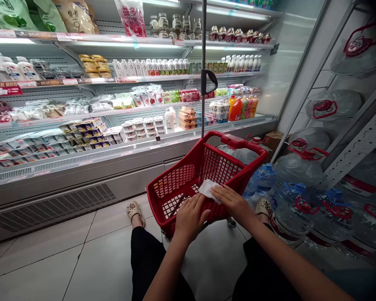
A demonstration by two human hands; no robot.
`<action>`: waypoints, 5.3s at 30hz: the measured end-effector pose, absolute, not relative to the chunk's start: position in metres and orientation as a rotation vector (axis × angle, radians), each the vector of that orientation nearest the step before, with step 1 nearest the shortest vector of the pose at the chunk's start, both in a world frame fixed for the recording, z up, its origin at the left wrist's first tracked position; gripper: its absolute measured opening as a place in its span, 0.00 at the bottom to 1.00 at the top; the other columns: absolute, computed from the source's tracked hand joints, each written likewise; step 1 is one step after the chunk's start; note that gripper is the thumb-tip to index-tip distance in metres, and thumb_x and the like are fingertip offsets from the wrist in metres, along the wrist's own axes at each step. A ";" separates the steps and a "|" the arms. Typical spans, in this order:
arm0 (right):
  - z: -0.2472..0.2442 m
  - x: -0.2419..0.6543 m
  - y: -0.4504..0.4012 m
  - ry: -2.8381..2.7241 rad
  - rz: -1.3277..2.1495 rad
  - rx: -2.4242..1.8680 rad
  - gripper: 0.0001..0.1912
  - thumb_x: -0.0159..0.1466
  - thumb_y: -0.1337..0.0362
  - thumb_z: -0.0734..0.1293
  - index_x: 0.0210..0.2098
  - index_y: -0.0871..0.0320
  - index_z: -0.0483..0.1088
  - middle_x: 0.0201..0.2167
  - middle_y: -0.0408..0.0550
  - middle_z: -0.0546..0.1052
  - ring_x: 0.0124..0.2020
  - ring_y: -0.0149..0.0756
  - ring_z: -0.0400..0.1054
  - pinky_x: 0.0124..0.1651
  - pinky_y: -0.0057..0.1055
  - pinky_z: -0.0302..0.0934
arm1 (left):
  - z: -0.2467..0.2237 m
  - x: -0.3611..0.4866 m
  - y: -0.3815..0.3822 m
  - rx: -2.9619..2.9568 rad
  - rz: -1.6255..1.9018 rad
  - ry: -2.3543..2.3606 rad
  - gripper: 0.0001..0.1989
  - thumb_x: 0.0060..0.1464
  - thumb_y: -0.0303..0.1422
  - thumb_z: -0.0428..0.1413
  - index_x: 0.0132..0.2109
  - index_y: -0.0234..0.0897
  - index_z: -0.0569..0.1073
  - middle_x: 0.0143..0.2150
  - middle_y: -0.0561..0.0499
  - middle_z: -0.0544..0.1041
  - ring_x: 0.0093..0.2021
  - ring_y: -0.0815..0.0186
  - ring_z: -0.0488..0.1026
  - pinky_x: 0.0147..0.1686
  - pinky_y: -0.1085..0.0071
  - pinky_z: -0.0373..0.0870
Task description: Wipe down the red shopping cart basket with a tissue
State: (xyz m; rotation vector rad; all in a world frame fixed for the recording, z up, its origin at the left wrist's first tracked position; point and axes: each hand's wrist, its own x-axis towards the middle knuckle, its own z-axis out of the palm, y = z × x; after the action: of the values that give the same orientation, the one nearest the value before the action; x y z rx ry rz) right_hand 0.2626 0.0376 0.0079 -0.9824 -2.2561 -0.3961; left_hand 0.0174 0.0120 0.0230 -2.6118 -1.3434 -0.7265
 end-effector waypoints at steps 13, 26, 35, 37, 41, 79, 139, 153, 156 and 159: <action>0.029 0.342 0.061 -2.009 -0.599 -1.228 0.36 0.68 0.79 0.54 0.72 0.52 0.60 0.68 0.48 0.70 0.69 0.44 0.63 0.72 0.50 0.59 | 0.019 0.017 0.011 -2.588 -0.744 -1.349 0.31 0.73 0.45 0.46 0.77 0.45 0.51 0.73 0.47 0.65 0.69 0.56 0.68 0.64 0.56 0.70; 0.042 0.384 0.071 -2.045 -0.629 -1.262 0.37 0.70 0.79 0.51 0.74 0.47 0.54 0.70 0.43 0.67 0.70 0.39 0.62 0.75 0.48 0.54 | 0.017 0.018 0.008 -2.540 -0.713 -1.380 0.31 0.73 0.45 0.48 0.76 0.42 0.53 0.73 0.47 0.65 0.69 0.55 0.68 0.64 0.54 0.69; -0.001 0.275 0.041 -2.199 -0.467 -1.103 0.40 0.68 0.79 0.54 0.76 0.49 0.48 0.71 0.45 0.65 0.70 0.40 0.61 0.72 0.47 0.59 | 0.013 0.030 0.013 -2.530 -0.754 -1.417 0.30 0.72 0.45 0.48 0.74 0.39 0.58 0.71 0.43 0.68 0.68 0.54 0.68 0.65 0.53 0.67; -0.003 0.259 0.037 -2.263 -0.436 -1.030 0.40 0.69 0.78 0.55 0.76 0.49 0.47 0.71 0.44 0.65 0.70 0.39 0.62 0.72 0.45 0.60 | 0.012 0.029 0.014 -2.523 -0.728 -1.438 0.29 0.72 0.46 0.48 0.72 0.37 0.60 0.70 0.41 0.70 0.68 0.53 0.69 0.65 0.52 0.68; 0.012 0.285 0.046 -2.339 -0.462 -0.966 0.40 0.69 0.79 0.54 0.76 0.47 0.47 0.71 0.42 0.65 0.70 0.37 0.62 0.73 0.45 0.59 | 0.011 0.025 0.013 -2.500 -0.712 -1.434 0.30 0.72 0.45 0.48 0.73 0.37 0.59 0.70 0.41 0.69 0.69 0.55 0.68 0.65 0.54 0.68; -0.024 0.250 0.052 -2.255 -0.181 -0.962 0.41 0.68 0.80 0.51 0.76 0.45 0.47 0.71 0.43 0.64 0.73 0.33 0.56 0.74 0.48 0.56 | 0.003 0.001 -0.002 -2.464 -0.617 -1.356 0.34 0.73 0.34 0.44 0.78 0.40 0.40 0.76 0.47 0.57 0.75 0.59 0.57 0.74 0.51 0.53; -0.058 0.252 -0.061 -2.022 -0.265 -1.319 0.37 0.72 0.75 0.52 0.78 0.51 0.42 0.73 0.48 0.62 0.75 0.41 0.52 0.75 0.50 0.51 | 0.000 0.070 -0.001 -2.550 -0.719 -1.262 0.44 0.70 0.55 0.44 0.78 0.35 0.36 0.79 0.42 0.47 0.78 0.55 0.47 0.75 0.52 0.48; -0.053 0.348 -0.050 -1.963 -0.327 -1.544 0.33 0.74 0.68 0.52 0.77 0.48 0.45 0.73 0.45 0.62 0.75 0.41 0.51 0.76 0.52 0.41 | 0.017 0.040 0.033 -2.702 -0.549 -0.984 0.45 0.65 0.61 0.47 0.78 0.47 0.42 0.79 0.49 0.49 0.78 0.55 0.49 0.75 0.54 0.46; -0.056 0.339 -0.049 -1.869 -0.268 -1.590 0.33 0.75 0.67 0.50 0.77 0.48 0.45 0.74 0.45 0.61 0.76 0.41 0.50 0.76 0.52 0.43 | 0.014 0.049 0.035 -2.681 -0.576 -1.012 0.44 0.64 0.61 0.49 0.78 0.49 0.46 0.79 0.48 0.51 0.76 0.55 0.53 0.75 0.52 0.48; -0.057 0.309 -0.060 -1.885 -0.231 -1.548 0.32 0.76 0.66 0.50 0.77 0.48 0.43 0.74 0.46 0.60 0.75 0.41 0.50 0.76 0.51 0.43 | 0.007 0.063 0.029 -2.611 -0.656 -1.106 0.43 0.64 0.59 0.52 0.77 0.50 0.48 0.78 0.47 0.53 0.75 0.54 0.57 0.74 0.51 0.51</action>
State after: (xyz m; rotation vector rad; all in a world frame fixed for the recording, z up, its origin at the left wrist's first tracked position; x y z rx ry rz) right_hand 0.3091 -0.0603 -0.0575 -1.5483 -1.8853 -0.2310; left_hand 0.0626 0.0288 0.0069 -2.6105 -1.1065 -0.6556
